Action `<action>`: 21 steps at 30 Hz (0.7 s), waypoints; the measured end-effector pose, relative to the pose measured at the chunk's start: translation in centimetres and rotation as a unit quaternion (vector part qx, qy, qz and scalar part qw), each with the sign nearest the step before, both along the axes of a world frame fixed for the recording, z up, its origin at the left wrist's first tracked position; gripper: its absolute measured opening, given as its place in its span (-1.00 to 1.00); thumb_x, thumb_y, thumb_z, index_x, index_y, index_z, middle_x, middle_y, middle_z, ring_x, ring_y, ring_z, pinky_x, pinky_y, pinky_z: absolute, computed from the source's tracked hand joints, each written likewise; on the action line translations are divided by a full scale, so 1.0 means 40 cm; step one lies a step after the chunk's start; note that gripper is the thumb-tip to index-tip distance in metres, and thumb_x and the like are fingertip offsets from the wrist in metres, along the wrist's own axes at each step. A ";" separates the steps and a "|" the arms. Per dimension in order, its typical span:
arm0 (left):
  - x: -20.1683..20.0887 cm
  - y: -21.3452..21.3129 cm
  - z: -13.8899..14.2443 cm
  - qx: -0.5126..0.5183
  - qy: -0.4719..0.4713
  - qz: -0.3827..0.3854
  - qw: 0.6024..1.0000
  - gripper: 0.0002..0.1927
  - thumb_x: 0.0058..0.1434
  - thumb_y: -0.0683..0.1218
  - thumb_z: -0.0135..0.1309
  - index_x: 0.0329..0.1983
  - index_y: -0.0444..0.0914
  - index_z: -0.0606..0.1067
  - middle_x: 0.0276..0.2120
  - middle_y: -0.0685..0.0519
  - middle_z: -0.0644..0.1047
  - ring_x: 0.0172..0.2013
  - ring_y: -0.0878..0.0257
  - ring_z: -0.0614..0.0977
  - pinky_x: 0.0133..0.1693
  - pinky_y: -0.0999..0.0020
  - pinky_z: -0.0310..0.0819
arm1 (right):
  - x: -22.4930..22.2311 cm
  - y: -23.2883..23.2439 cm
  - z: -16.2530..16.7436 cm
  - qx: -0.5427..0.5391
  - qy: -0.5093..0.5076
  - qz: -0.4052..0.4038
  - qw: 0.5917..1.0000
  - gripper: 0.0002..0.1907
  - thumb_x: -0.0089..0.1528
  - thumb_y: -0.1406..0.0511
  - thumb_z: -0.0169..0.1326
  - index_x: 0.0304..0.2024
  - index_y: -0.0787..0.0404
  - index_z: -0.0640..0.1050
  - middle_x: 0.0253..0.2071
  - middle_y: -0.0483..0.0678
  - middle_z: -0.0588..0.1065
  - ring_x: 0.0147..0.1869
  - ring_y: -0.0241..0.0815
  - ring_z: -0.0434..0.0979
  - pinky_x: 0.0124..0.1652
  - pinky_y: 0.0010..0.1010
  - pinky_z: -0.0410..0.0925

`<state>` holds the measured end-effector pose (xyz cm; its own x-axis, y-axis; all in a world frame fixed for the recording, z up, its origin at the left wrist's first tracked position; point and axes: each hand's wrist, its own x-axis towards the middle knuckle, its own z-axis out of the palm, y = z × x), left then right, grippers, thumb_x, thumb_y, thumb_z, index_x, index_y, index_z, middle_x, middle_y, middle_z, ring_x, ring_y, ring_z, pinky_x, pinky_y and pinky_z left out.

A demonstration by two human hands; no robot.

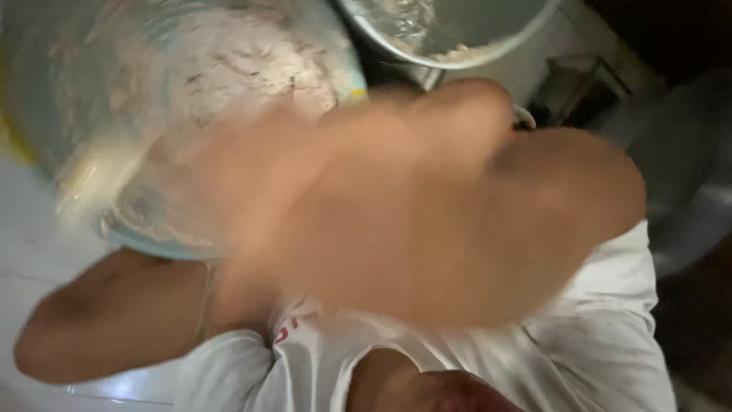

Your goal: The person scoops dough from a large blue basin into a metal bowl using a white plastic scoop. They repeatedly dip the scoop into the dough, lift it, and deposit the contents into the adjacent bowl.

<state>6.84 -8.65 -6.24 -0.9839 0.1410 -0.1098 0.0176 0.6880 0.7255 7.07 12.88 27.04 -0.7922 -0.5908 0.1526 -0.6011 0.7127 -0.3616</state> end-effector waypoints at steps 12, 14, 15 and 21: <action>0.014 -0.037 -0.051 -0.001 0.021 0.046 0.999 -0.58 0.13 -0.06 0.37 -0.32 -0.55 0.51 -0.45 -0.36 0.58 -0.39 -0.23 0.66 -0.30 0.02 0.51 | 0.027 -0.037 0.003 -0.034 0.042 0.025 0.998 -0.73 0.42 0.29 0.10 0.13 0.25 0.57 -0.05 0.23 0.56 -0.09 0.29 0.57 -0.18 0.04 0.40; 0.012 -0.038 -0.048 -0.011 0.005 0.042 0.999 -0.57 0.10 -0.04 0.38 -0.29 -0.54 0.53 -0.42 -0.33 0.59 -0.37 -0.20 0.67 -0.27 0.03 0.52 | 0.036 -0.024 -0.010 -0.039 0.041 0.019 0.998 -0.74 0.43 0.28 0.10 0.12 0.25 0.58 -0.07 0.23 0.57 -0.10 0.29 0.57 -0.19 0.04 0.41; 0.007 -0.043 -0.050 -0.013 0.019 0.040 0.999 -0.58 0.13 -0.05 0.37 -0.22 -0.53 0.54 -0.34 -0.33 0.60 -0.29 -0.19 0.67 -0.21 0.04 0.53 | 0.037 -0.012 -0.023 -0.042 0.047 0.021 0.998 -0.74 0.43 0.28 0.10 0.11 0.25 0.58 -0.08 0.23 0.57 -0.11 0.28 0.57 -0.19 0.04 0.41; -0.088 -0.108 -0.123 -0.080 -0.021 0.129 0.988 -0.48 0.22 0.06 0.28 -0.05 -0.50 0.52 -0.13 -0.31 0.61 -0.10 -0.16 0.65 -0.05 0.06 0.51 | -0.025 -0.032 -0.022 -0.070 0.062 0.048 0.994 -0.76 0.43 0.26 0.10 0.07 0.25 0.60 -0.13 0.24 0.58 -0.15 0.27 0.59 -0.22 0.03 0.42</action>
